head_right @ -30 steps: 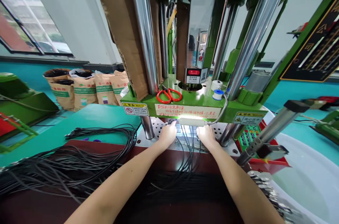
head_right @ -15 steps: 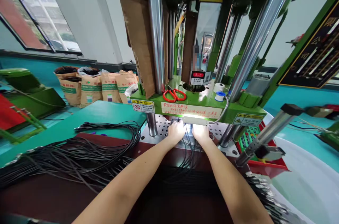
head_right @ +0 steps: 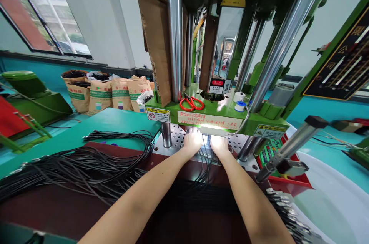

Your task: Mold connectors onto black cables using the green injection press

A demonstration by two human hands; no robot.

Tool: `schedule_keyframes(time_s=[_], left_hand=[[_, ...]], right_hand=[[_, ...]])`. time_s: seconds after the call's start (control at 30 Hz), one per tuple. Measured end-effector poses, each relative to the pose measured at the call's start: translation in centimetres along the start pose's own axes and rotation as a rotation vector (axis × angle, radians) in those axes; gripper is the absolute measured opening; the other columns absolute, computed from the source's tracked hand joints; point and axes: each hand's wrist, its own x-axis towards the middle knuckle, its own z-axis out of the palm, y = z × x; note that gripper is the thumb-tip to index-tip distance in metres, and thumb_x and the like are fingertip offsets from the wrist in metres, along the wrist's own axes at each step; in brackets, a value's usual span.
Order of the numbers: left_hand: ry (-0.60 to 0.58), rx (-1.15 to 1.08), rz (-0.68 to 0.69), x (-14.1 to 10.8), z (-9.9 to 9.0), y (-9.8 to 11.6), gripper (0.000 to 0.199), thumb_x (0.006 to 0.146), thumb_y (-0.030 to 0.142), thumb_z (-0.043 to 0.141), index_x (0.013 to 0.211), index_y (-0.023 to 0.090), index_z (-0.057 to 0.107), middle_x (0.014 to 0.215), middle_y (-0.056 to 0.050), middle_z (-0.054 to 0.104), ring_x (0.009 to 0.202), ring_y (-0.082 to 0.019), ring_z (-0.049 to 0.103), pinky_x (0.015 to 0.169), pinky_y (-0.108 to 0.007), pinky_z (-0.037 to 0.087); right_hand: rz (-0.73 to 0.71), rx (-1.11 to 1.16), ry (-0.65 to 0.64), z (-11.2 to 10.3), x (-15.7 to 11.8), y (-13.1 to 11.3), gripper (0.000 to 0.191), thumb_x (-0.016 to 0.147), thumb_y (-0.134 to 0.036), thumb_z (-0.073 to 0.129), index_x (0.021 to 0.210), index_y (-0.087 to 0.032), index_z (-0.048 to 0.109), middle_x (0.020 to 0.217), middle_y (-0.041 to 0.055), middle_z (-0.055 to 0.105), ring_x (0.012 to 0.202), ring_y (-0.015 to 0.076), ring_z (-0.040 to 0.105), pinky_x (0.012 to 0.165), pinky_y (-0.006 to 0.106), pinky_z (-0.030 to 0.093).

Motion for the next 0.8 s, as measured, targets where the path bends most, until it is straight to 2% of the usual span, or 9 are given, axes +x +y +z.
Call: schedule_keyframes(time_s=[0.1, 0.17, 0.27, 0.4, 0.5, 0.8], left_hand=[[0.105, -0.043, 0.086, -0.6, 0.4, 0.7, 0.033, 0.085, 0.02, 0.029, 0.106, 0.015, 0.054, 0.108, -0.012, 0.056, 0.104, -0.022, 0.047, 0.085, -0.033, 0.04], [0.118, -0.065, 0.123, -0.6, 1.0, 0.9, 0.031, 0.084, 0.02, 0.032, 0.1, 0.012, 0.058, 0.095, -0.012, 0.061, 0.102, -0.023, 0.047, 0.085, -0.034, 0.039], [0.107, -0.079, 0.097, -0.1, 1.8, 1.0, 0.031, 0.082, 0.02, 0.034, 0.094, 0.01, 0.06, 0.086, -0.012, 0.063, 0.097, -0.023, 0.05, 0.084, -0.034, 0.04], [0.111, -0.092, 0.081, 0.7, 2.2, 0.9, 0.029, 0.081, 0.023, 0.037, 0.088, 0.012, 0.063, 0.083, -0.011, 0.064, 0.095, -0.023, 0.05, 0.085, -0.036, 0.038], [0.131, -0.088, 0.114, 0.9, 2.3, 0.9, 0.028, 0.082, 0.018, 0.036, 0.084, 0.012, 0.064, 0.081, -0.011, 0.063, 0.098, -0.023, 0.048, 0.089, -0.036, 0.034], [0.158, -0.063, 0.124, 1.3, 2.2, 1.0, 0.031, 0.084, 0.015, 0.032, 0.093, 0.01, 0.061, 0.083, -0.011, 0.062, 0.096, -0.024, 0.048, 0.085, -0.037, 0.035]], right_hand=[[-0.077, -0.01, -0.019, -0.3, -0.3, -0.4, 0.028, 0.089, -0.02, 0.036, 0.107, -0.013, 0.056, 0.105, 0.0118, 0.06, 0.097, 0.0218, 0.056, 0.081, 0.034, 0.042], [-0.113, -0.026, -0.045, -0.2, -0.5, -0.6, 0.027, 0.089, -0.021, 0.036, 0.107, -0.014, 0.055, 0.1, 0.0105, 0.062, 0.092, 0.0211, 0.058, 0.078, 0.033, 0.044], [-0.115, -0.059, -0.084, 0.0, -0.5, -1.0, 0.026, 0.09, -0.021, 0.037, 0.106, -0.011, 0.054, 0.089, 0.0101, 0.064, 0.079, 0.0206, 0.062, 0.069, 0.034, 0.047], [-0.119, -0.069, -0.1, 0.4, 0.0, -1.1, 0.022, 0.089, -0.021, 0.04, 0.1, -0.01, 0.055, 0.087, 0.0083, 0.063, 0.077, 0.0179, 0.061, 0.068, 0.032, 0.047], [-0.137, -0.056, -0.083, 0.6, 0.3, -1.1, 0.021, 0.089, -0.021, 0.04, 0.098, -0.011, 0.056, 0.089, 0.0102, 0.063, 0.077, 0.0186, 0.061, 0.067, 0.03, 0.046], [-0.142, -0.016, -0.001, 0.8, 0.6, -1.1, 0.024, 0.087, -0.018, 0.036, 0.094, -0.011, 0.058, 0.089, 0.0138, 0.063, 0.076, 0.0214, 0.06, 0.065, 0.028, 0.043]])
